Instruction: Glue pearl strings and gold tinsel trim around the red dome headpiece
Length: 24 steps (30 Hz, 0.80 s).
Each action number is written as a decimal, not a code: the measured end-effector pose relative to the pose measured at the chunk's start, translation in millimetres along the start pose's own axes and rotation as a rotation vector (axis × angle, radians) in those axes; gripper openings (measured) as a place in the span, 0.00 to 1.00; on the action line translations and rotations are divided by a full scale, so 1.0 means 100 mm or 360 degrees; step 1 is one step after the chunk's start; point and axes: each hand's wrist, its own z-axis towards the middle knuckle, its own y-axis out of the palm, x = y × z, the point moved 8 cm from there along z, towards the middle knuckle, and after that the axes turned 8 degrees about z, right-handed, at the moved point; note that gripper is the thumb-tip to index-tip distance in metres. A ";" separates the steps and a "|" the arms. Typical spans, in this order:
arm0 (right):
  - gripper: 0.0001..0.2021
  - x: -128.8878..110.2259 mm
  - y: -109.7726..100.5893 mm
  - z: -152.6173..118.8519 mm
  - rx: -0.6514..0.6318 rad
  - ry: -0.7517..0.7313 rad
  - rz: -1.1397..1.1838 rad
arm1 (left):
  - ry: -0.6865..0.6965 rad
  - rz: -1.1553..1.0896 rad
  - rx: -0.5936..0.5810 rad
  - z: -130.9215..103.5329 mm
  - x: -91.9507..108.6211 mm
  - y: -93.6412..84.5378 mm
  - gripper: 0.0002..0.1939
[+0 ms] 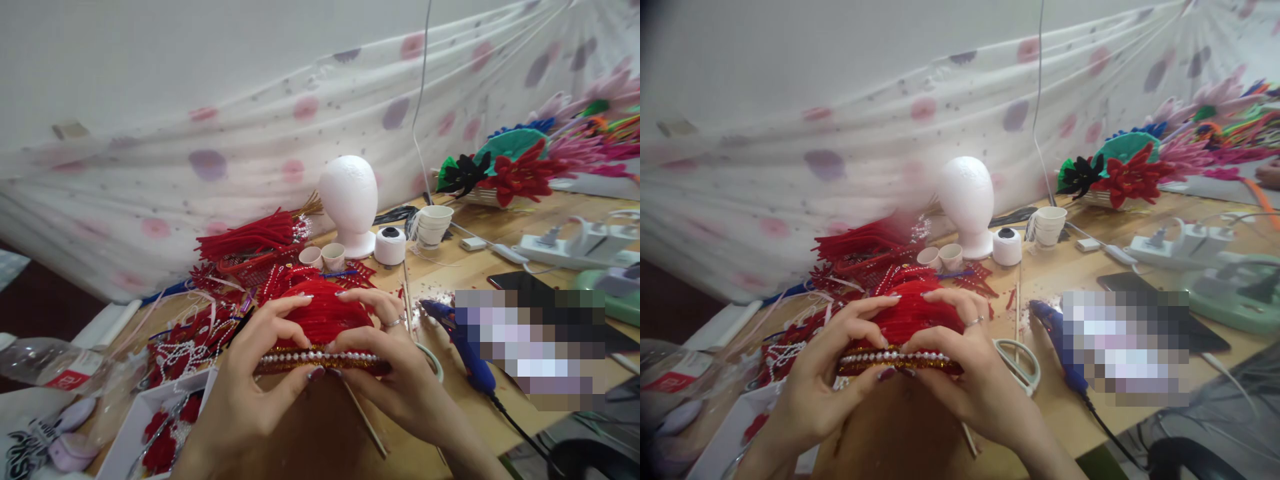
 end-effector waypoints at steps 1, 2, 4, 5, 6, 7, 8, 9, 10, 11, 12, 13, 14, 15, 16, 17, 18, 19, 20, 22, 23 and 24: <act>0.16 0.01 0.00 0.00 0.0005 0.0007 0.0010 | -0.0007 -0.0023 0.0004 0.00 0.00 0.00 0.11; 0.16 0.01 0.00 0.00 0.0002 0.0014 0.0018 | -0.0017 -0.0050 0.0008 -0.01 -0.01 0.01 0.13; 0.16 0.02 0.00 0.00 -0.0002 0.0017 0.0026 | -0.0026 -0.0091 0.0023 -0.01 0.00 0.01 0.13; 0.15 0.02 0.00 0.00 -0.0004 0.0019 0.0027 | -0.0026 -0.0095 0.0038 -0.02 0.00 0.01 0.12; 0.14 0.02 0.00 0.00 -0.0007 0.0022 0.0028 | -0.0024 -0.0091 0.0053 -0.02 0.01 0.01 0.10; 0.14 0.02 0.00 0.01 -0.0014 0.0028 0.0032 | -0.0028 -0.0087 0.0067 -0.02 0.01 0.00 0.08; 0.14 0.03 0.00 0.01 -0.0019 0.0036 0.0037 | -0.0036 -0.0083 0.0070 -0.01 0.01 0.00 0.07; 0.14 0.03 0.00 0.01 -0.0026 0.0046 0.0044 | -0.0043 -0.0081 0.0070 -0.01 0.01 -0.01 0.06; 0.15 0.03 0.00 0.01 -0.0034 0.0056 0.0049 | -0.0051 -0.0082 0.0069 -0.01 0.01 -0.01 0.06; 0.15 0.04 0.00 0.01 -0.0038 0.0060 0.0051 | -0.0053 -0.0086 0.0066 0.00 0.01 -0.01 0.06; 0.15 0.04 0.01 0.00 -0.0045 0.0059 0.0053 | -0.0051 -0.0090 0.0069 0.00 0.02 -0.01 0.06; 0.15 0.03 0.01 0.00 -0.0042 0.0052 0.0053 | -0.0048 -0.0095 0.0079 0.00 0.02 -0.01 0.06; 0.15 0.03 0.01 0.00 -0.0034 0.0052 0.0053 | -0.0049 -0.0105 0.0092 0.00 0.02 -0.01 0.06; 0.16 0.04 0.00 0.00 -0.0020 0.0053 0.0052 | -0.0057 -0.0121 0.0105 0.00 0.02 -0.01 0.07; 0.16 0.04 0.00 -0.01 -0.0005 0.0060 0.0052 | -0.0071 -0.0140 0.0108 -0.01 0.01 -0.01 0.08; 0.16 0.05 -0.01 -0.01 0.0010 0.0069 0.0056 | -0.0088 -0.0158 0.0109 -0.01 0.01 0.00 0.09; 0.16 0.05 -0.01 -0.01 0.0019 0.0080 0.0059 | -0.0103 -0.0169 0.0108 -0.01 0.01 0.00 0.09; 0.16 0.05 -0.01 -0.01 0.0020 0.0085 0.0059 | -0.0112 -0.0169 0.0107 -0.01 0.00 0.00 0.09; 0.16 0.05 -0.01 0.00 0.0012 0.0083 0.0056 | -0.0111 -0.0158 0.0104 -0.01 0.01 0.00 0.08; 0.14 0.04 0.00 0.01 -0.0005 0.0070 0.0046 | -0.0089 -0.0118 0.0098 -0.01 0.01 0.00 0.07; 0.14 0.03 0.00 0.01 -0.0010 0.0064 0.0044 | -0.0076 -0.0102 0.0096 -0.01 0.01 -0.01 0.06; 0.13 0.03 -0.01 0.01 -0.0015 0.0063 0.0047 | -0.0060 -0.0089 0.0086 -0.01 0.02 -0.02 0.06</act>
